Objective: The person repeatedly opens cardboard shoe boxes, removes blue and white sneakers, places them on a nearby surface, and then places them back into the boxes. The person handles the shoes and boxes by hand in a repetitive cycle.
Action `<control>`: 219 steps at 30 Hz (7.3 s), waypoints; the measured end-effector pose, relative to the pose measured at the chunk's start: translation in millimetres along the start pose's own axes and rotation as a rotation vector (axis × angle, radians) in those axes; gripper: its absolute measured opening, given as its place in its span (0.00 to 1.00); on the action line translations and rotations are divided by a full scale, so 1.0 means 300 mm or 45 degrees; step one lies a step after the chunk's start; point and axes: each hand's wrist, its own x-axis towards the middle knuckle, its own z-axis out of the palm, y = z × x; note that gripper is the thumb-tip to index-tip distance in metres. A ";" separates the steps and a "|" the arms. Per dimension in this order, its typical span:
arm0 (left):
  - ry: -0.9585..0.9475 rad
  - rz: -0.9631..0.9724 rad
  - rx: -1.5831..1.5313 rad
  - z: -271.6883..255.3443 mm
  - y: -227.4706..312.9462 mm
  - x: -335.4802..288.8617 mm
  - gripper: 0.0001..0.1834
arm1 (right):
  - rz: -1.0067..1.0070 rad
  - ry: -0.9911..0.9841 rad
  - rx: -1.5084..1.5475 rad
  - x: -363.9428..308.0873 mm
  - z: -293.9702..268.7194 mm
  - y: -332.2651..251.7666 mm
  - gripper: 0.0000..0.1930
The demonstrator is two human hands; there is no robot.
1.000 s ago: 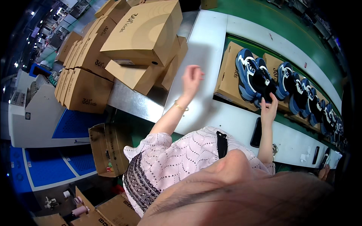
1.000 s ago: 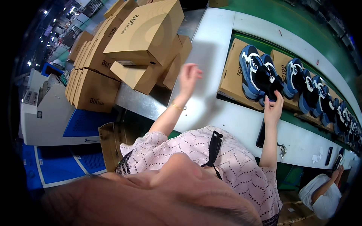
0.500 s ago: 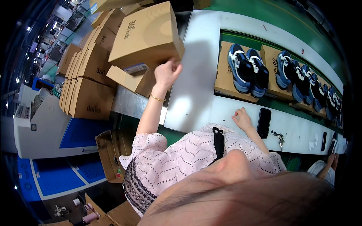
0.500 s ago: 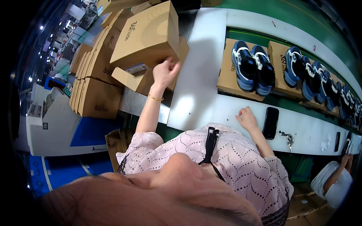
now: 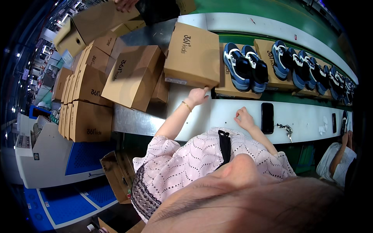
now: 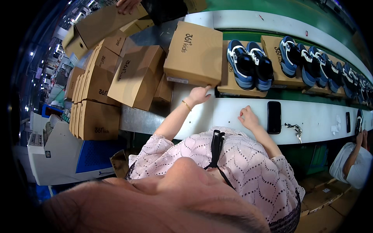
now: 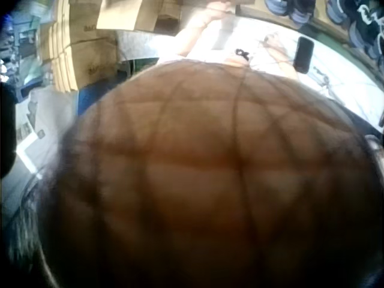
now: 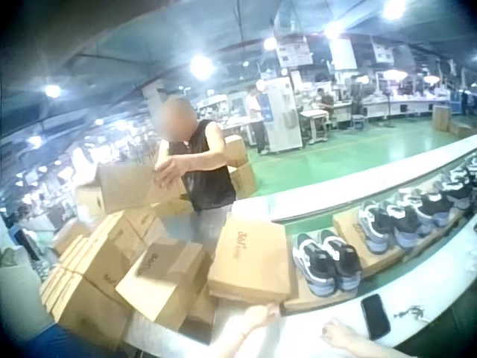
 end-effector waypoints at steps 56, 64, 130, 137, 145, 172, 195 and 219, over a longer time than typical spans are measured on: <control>0.306 -0.258 -0.189 -0.095 -0.158 -0.050 0.19 | -0.058 0.128 0.246 0.715 -0.026 -0.327 0.18; 0.696 -0.118 0.063 -0.014 -0.128 -0.032 0.21 | -0.312 -0.480 -0.624 0.700 -0.054 -0.473 0.10; 0.675 0.148 0.016 -0.245 -0.120 0.174 0.29 | 0.015 1.737 0.412 0.090 -0.833 -0.160 0.15; -0.301 -0.077 -0.204 -0.059 -0.073 0.243 0.21 | -0.197 1.555 1.406 0.070 -0.747 -0.228 0.13; 1.111 -0.014 -0.796 -0.233 -0.061 -0.170 0.02 | -0.679 1.023 0.916 0.301 -0.588 -0.524 0.06; 1.032 -0.536 -0.406 -0.388 -0.391 -0.394 0.20 | -0.506 0.144 0.077 0.259 0.046 -0.335 0.15; -0.200 0.129 0.063 0.127 -0.270 -0.003 0.22 | 0.249 0.461 0.717 0.405 -0.249 -0.215 0.23; 1.390 -0.126 -0.431 -0.241 -0.293 -0.221 0.22 | -0.312 -0.389 0.141 0.244 0.020 -0.305 0.08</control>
